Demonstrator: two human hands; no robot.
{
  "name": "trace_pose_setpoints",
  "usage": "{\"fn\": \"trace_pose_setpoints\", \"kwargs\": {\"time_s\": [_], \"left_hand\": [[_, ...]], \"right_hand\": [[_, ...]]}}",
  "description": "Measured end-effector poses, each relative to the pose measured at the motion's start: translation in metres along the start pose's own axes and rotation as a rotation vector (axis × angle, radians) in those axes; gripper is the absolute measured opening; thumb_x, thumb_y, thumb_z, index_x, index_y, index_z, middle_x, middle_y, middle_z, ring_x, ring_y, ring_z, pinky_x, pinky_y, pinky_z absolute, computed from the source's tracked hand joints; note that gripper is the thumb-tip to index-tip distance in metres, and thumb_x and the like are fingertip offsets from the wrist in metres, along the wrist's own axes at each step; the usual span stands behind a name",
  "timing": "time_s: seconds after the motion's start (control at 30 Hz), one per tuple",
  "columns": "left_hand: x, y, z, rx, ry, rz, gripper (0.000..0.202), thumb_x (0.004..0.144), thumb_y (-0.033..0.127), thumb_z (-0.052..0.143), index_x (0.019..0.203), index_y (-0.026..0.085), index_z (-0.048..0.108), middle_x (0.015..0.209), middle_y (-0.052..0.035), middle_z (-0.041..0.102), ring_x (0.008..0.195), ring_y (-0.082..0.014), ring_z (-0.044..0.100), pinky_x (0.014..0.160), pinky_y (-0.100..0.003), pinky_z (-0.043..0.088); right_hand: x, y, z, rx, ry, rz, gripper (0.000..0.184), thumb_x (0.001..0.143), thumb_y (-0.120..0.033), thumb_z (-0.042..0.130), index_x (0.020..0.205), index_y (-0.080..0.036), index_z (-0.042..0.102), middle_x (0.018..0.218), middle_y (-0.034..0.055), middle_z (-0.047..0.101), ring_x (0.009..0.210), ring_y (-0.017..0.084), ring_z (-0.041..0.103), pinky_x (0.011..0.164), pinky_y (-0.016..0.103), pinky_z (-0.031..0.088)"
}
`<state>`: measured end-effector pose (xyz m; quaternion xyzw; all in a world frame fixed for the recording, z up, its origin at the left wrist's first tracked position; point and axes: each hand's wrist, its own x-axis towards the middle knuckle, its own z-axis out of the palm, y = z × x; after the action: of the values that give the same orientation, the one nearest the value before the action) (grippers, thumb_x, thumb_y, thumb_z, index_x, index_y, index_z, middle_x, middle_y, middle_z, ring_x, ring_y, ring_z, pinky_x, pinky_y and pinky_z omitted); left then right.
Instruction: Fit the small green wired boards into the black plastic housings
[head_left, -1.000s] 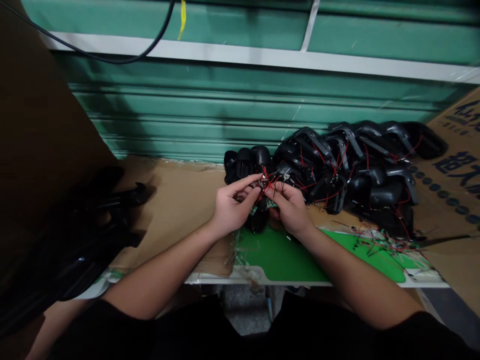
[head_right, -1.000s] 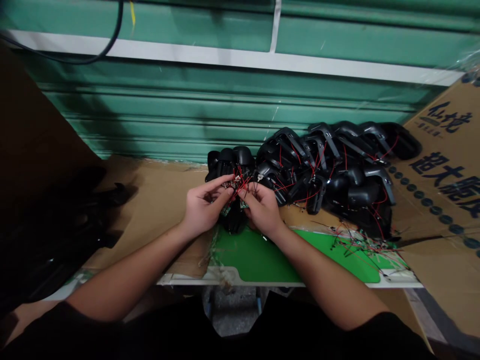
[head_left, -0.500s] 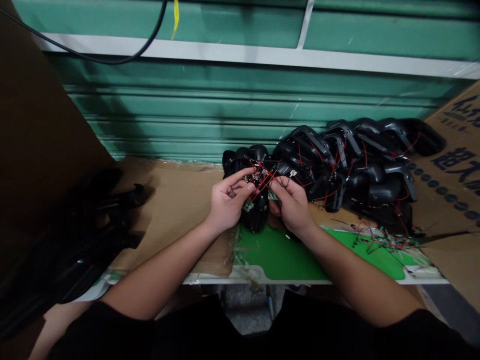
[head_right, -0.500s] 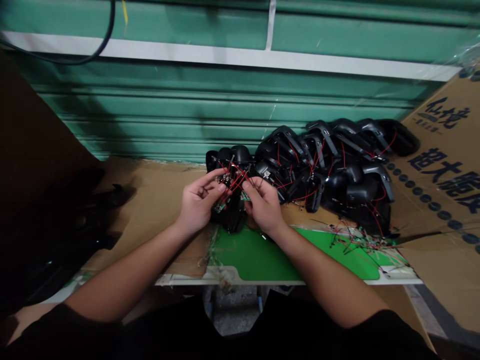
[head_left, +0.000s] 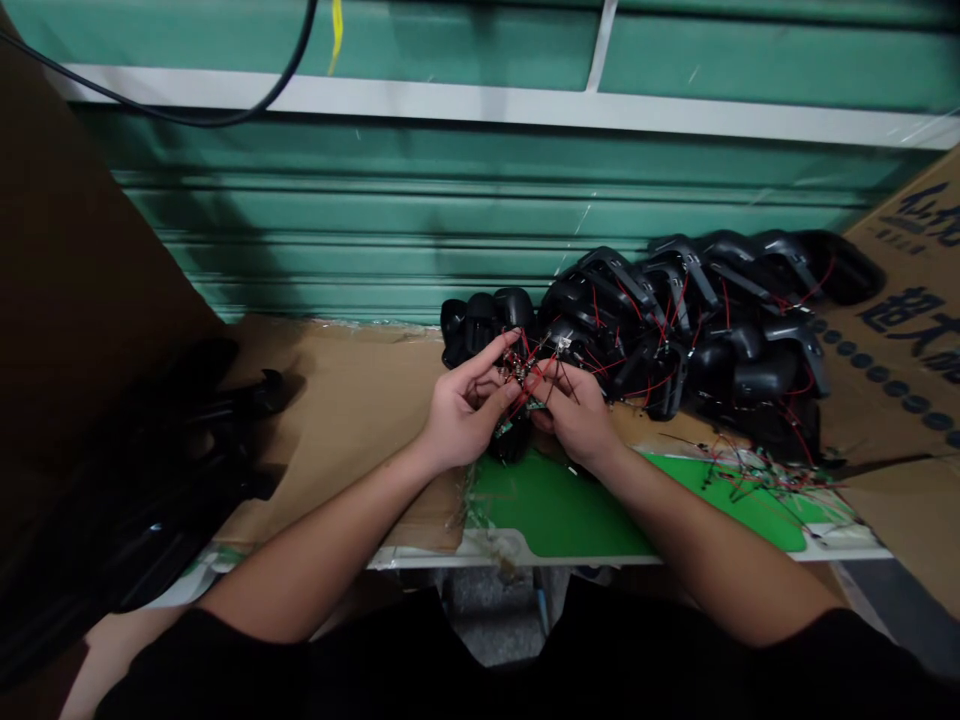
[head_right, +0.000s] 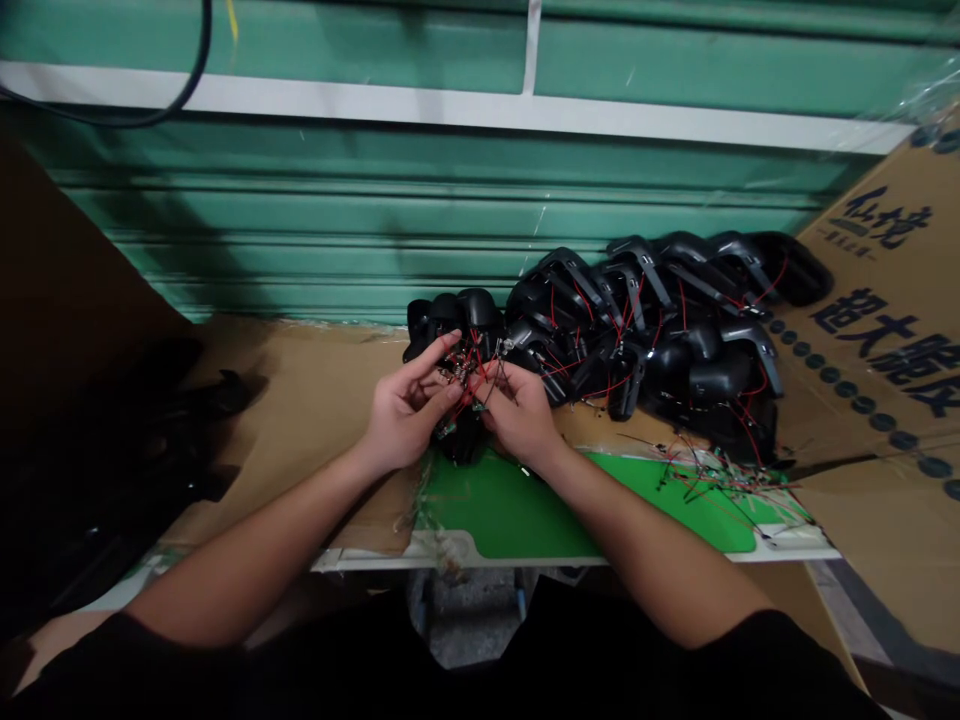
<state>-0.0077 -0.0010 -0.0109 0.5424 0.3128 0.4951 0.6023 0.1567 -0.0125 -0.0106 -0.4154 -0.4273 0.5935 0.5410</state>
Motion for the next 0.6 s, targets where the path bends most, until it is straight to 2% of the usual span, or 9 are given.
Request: {"fn": "trace_pose_setpoints", "kwargs": {"time_s": [0.07,0.13,0.2,0.27,0.33,0.4,0.5,0.6], "left_hand": [[0.0,0.001,0.001,-0.005,0.004,-0.01,0.09,0.082,0.038,0.08,0.162,0.02,0.042,0.083,-0.0022,0.067,0.07,-0.0003,0.058,0.067,-0.011,0.049],[0.001,0.002,0.001,-0.019,0.044,-0.034,0.085,0.08,0.04,0.082,0.155,0.018,0.049,0.081,-0.0011,0.067,0.068,-0.0004,0.059,0.064,-0.011,0.047],[0.004,0.002,0.0,-0.036,0.115,-0.068,0.073,0.077,0.045,0.084,0.138,0.013,0.059,0.079,-0.0008,0.067,0.065,-0.0004,0.059,0.062,-0.011,0.047],[0.006,0.0,-0.001,-0.059,0.192,-0.09,0.066,0.073,0.048,0.086,0.121,0.01,0.062,0.081,-0.0021,0.069,0.067,-0.0018,0.061,0.064,-0.012,0.05],[0.009,0.0,-0.001,-0.076,0.234,-0.093,0.062,0.071,0.048,0.087,0.113,0.01,0.06,0.083,-0.003,0.07,0.069,-0.0037,0.064,0.065,-0.013,0.053],[0.01,0.0,-0.001,-0.08,0.227,-0.091,0.058,0.073,0.047,0.085,0.109,0.011,0.058,0.083,-0.0026,0.07,0.067,-0.0047,0.063,0.063,-0.016,0.054],[0.011,0.001,-0.001,-0.108,0.21,-0.085,0.049,0.077,0.045,0.077,0.105,0.014,0.051,0.082,-0.0007,0.068,0.06,-0.0053,0.059,0.058,-0.02,0.053],[0.013,-0.001,-0.002,-0.144,0.247,-0.079,0.04,0.081,0.041,0.067,0.104,0.018,0.043,0.079,0.0006,0.066,0.06,-0.0058,0.057,0.058,-0.02,0.051]], "right_hand": [[-0.001,0.0,0.0,0.001,-0.004,-0.012,0.054,0.073,-0.056,0.093,0.092,-0.014,0.064,0.067,-0.0024,0.058,0.041,0.004,0.036,0.038,0.02,0.025],[-0.001,-0.002,0.0,0.004,0.022,-0.04,0.051,0.076,-0.055,0.091,0.09,-0.014,0.063,0.066,-0.0035,0.054,0.042,0.003,0.035,0.038,0.019,0.024],[-0.001,-0.004,0.0,0.009,0.045,-0.065,0.049,0.078,-0.054,0.09,0.089,-0.015,0.062,0.066,-0.0038,0.053,0.042,0.003,0.035,0.039,0.019,0.024],[0.0,-0.005,0.0,0.015,0.059,-0.08,0.048,0.079,-0.054,0.09,0.09,-0.015,0.063,0.068,-0.0035,0.054,0.043,0.003,0.034,0.04,0.019,0.023],[0.001,-0.005,0.0,0.013,0.068,-0.099,0.047,0.08,-0.054,0.089,0.092,-0.015,0.065,0.069,-0.0032,0.054,0.044,0.003,0.035,0.04,0.02,0.024],[0.002,-0.004,0.0,0.003,0.082,-0.129,0.046,0.08,-0.053,0.089,0.091,-0.015,0.065,0.07,-0.0032,0.054,0.046,0.004,0.036,0.041,0.021,0.024],[0.001,-0.003,0.0,-0.033,0.101,-0.179,0.046,0.082,-0.055,0.086,0.091,-0.015,0.066,0.075,-0.0011,0.057,0.051,0.005,0.037,0.043,0.022,0.026],[0.001,-0.002,-0.001,-0.056,0.104,-0.212,0.044,0.085,-0.054,0.084,0.092,-0.016,0.065,0.074,-0.0014,0.054,0.054,0.007,0.039,0.046,0.023,0.03]]}}
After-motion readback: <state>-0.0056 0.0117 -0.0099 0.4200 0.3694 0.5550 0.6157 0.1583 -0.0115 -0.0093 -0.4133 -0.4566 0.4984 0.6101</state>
